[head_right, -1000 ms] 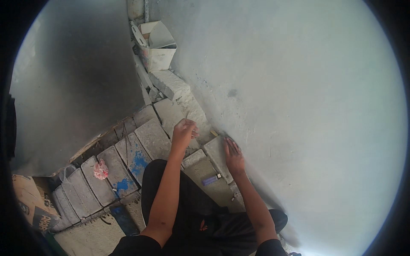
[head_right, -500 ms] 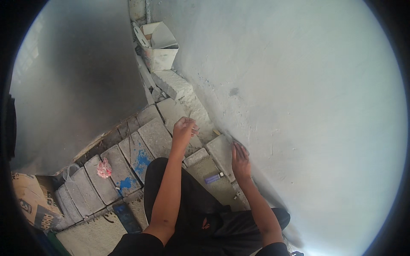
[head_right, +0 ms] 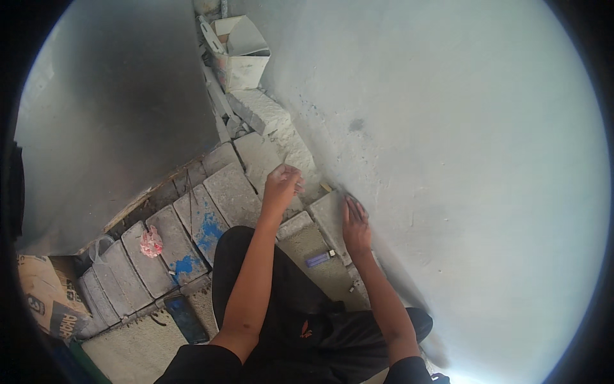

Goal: The person is using a scraper or piece of sandpaper to smooth out a white wall.

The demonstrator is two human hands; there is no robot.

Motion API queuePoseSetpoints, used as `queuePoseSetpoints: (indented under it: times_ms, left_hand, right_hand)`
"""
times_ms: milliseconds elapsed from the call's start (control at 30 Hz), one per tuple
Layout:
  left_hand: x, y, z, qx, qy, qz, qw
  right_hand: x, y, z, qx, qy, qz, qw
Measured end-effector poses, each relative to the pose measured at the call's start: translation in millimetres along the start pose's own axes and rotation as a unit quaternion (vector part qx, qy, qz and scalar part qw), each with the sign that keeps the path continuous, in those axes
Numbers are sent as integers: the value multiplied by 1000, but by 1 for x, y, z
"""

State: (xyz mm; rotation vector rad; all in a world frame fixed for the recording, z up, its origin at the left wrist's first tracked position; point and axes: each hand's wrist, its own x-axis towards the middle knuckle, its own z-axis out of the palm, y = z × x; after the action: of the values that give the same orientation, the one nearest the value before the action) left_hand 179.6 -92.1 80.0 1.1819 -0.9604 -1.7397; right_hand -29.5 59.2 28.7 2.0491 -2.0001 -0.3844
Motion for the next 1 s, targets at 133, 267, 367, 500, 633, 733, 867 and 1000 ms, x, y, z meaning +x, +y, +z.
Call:
queuePoseSetpoints:
  times_ms: [133, 267, 367, 500, 633, 733, 867, 1000]
  left_hand:
    - [0, -1, 2, 9, -4, 6, 1000]
    - [-1, -4, 3, 1, -6, -8, 1000]
    - [1, -4, 2, -2, -18, -17, 1000]
    - [5, -4, -2, -5, 6, -3, 1000]
    - [2, -1, 2, -4, -11, 2, 1000]
    - [-4, -2, 5, 1, -15, -2, 1000]
    - [-23, -14, 22, 54, -77, 19, 995]
    - [-66, -37, 47, 153, -261, 33, 953]
  right_hand:
    - [61, -16, 10, 37, 57, -1, 998]
    - [85, -30, 6, 50, 96, 13, 994]
    - [72, -15, 9, 48, 71, -14, 996]
    - [28, 0, -19, 24, 57, -8, 998]
    - [-36, 21, -52, 93, 53, 21, 994]
    - [-79, 30, -84, 227, -150, 79, 959]
    - [-137, 15, -87, 556, 24, 141, 819]
    - [-166, -13, -71, 747, 80, 202, 628]
